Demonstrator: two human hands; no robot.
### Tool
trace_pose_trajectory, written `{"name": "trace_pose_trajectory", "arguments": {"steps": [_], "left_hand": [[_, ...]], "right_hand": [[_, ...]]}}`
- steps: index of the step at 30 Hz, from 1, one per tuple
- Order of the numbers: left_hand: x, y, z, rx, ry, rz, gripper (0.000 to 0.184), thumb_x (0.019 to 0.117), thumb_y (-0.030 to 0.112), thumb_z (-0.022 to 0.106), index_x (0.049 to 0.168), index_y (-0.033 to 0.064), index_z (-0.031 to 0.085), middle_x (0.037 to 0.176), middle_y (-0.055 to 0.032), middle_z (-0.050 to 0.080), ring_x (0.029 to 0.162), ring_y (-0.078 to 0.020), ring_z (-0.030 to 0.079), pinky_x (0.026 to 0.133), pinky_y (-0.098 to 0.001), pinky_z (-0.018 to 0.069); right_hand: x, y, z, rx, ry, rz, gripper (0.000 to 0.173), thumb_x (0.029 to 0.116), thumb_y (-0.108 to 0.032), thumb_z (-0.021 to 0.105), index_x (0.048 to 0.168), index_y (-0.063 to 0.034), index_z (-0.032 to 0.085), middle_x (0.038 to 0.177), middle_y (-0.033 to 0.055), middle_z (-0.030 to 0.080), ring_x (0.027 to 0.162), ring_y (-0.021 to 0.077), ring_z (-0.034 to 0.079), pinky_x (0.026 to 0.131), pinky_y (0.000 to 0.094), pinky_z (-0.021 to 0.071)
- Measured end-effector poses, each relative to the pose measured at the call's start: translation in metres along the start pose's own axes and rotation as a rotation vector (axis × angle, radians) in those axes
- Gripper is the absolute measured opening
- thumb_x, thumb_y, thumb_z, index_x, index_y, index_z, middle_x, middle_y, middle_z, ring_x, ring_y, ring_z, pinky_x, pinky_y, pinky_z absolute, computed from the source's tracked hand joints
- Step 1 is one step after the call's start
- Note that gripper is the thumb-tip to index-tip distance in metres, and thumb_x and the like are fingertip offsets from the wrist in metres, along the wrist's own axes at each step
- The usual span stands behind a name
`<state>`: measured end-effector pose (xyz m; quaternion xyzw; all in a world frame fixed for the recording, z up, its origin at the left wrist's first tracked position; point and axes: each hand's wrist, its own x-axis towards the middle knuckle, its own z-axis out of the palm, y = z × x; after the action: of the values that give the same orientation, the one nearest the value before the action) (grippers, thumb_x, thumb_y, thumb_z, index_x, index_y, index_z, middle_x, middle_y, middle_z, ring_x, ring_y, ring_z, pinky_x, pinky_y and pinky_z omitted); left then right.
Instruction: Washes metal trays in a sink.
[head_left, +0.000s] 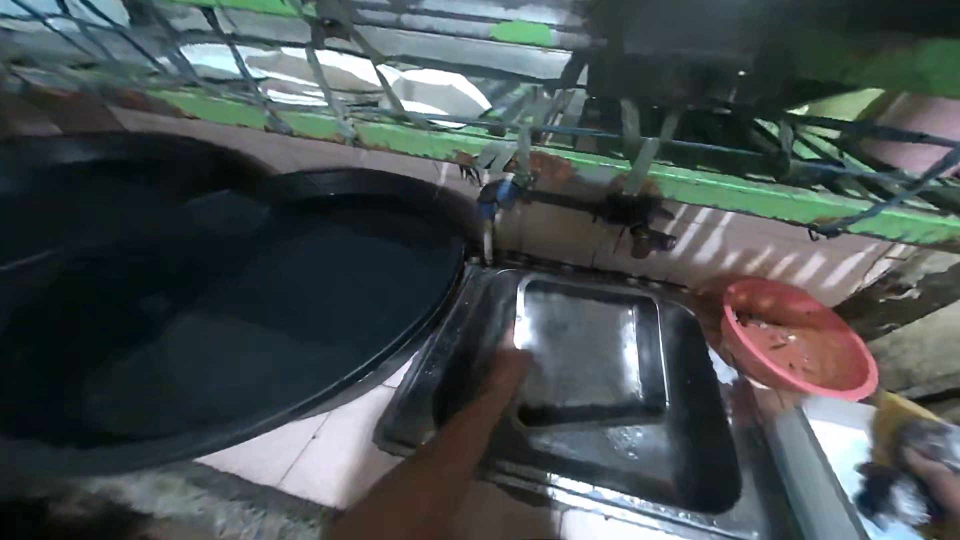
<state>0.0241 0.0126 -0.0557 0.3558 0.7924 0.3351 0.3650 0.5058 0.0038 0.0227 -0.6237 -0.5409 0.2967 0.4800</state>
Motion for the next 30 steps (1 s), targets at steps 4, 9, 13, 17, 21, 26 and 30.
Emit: {"name": "trace_pose_trajectory", "arguments": {"steps": [4, 9, 13, 17, 21, 26, 30], "left_hand": [[0.012, -0.026, 0.045, -0.091, -0.149, -0.088, 0.071, 0.0993, 0.009, 0.058, 0.162, 0.0078, 0.025, 0.148, -0.0257, 0.050, 0.131, -0.0377, 0.054, 0.107, -0.0521, 0.0461], [0.021, -0.061, 0.072, -0.328, -0.184, -0.158, 0.083, 0.0956, 0.000, 0.062, 0.164, 0.0103, 0.016, 0.159, -0.0218, 0.039, 0.135, -0.0322, 0.052, 0.109, -0.0456, 0.0464], [0.020, -0.084, 0.063, -0.255, -0.283, -0.196, 0.086, 0.0972, 0.010, 0.062, 0.166, 0.0157, 0.011, 0.159, -0.0222, 0.038, 0.138, -0.0348, 0.049, 0.110, -0.0509, 0.0454], [0.019, -0.072, 0.058, -0.167, -0.356, -0.270, 0.093, 0.0950, 0.007, 0.065, 0.166, 0.0196, 0.005, 0.160, -0.0204, 0.037, 0.138, -0.0347, 0.051, 0.109, -0.0520, 0.0465], [0.024, -0.076, 0.061, -0.121, -0.340, -0.245, 0.089, 0.0952, 0.009, 0.066, 0.165, 0.0127, 0.010, 0.155, -0.0204, 0.044, 0.136, -0.0304, 0.053, 0.111, -0.0471, 0.0451], [0.020, -0.074, 0.062, -0.172, -0.312, -0.259, 0.088, 0.0959, 0.004, 0.064, 0.165, 0.0102, 0.010, 0.160, -0.0212, 0.038, 0.140, -0.0323, 0.048, 0.113, -0.0477, 0.0434], [0.021, -0.067, 0.057, -0.170, -0.310, -0.311, 0.079, 0.1008, 0.008, 0.057, 0.165, 0.0152, 0.012, 0.160, -0.0191, 0.038, 0.139, -0.0315, 0.050, 0.111, -0.0470, 0.0446]], "right_hand": [[-0.001, -0.025, 0.108, 0.083, -0.158, 0.118, 0.044, 0.0955, -0.015, 0.062, 0.134, 0.0038, 0.053, 0.108, 0.0072, 0.067, 0.087, 0.0095, 0.067, 0.076, 0.0324, 0.0595], [0.018, 0.042, 0.211, -0.072, -0.338, 0.287, 0.038, 0.0969, -0.017, 0.066, 0.131, -0.0005, 0.063, 0.116, 0.0170, 0.069, 0.099, 0.0215, 0.068, 0.087, 0.0447, 0.0570], [0.039, 0.098, 0.277, -0.202, -0.439, 0.296, 0.033, 0.0957, -0.019, 0.069, 0.124, -0.0023, 0.069, 0.120, 0.0206, 0.067, 0.109, 0.0297, 0.066, 0.094, 0.0526, 0.0535], [0.028, 0.146, 0.343, -0.588, -0.439, 0.245, 0.062, 0.0979, -0.035, 0.068, 0.146, 0.0003, 0.053, 0.140, 0.0325, 0.054, 0.130, 0.0485, 0.052, 0.108, 0.0619, 0.0429], [-0.026, 0.091, 0.429, -0.712, -0.593, -0.153, 0.056, 0.0923, -0.031, 0.072, 0.143, -0.0087, 0.059, 0.139, 0.0235, 0.060, 0.132, 0.0435, 0.054, 0.110, 0.0611, 0.0415], [-0.012, 0.103, 0.428, -0.695, -0.678, -0.334, 0.052, 0.0892, -0.019, 0.071, 0.140, -0.0077, 0.062, 0.138, 0.0240, 0.061, 0.130, 0.0449, 0.055, 0.109, 0.0623, 0.0410], [0.046, 0.157, 0.375, -0.920, -0.510, 0.033, 0.055, 0.0965, -0.028, 0.067, 0.142, 0.0003, 0.056, 0.144, 0.0267, 0.054, 0.135, 0.0450, 0.050, 0.112, 0.0609, 0.0399]]}}
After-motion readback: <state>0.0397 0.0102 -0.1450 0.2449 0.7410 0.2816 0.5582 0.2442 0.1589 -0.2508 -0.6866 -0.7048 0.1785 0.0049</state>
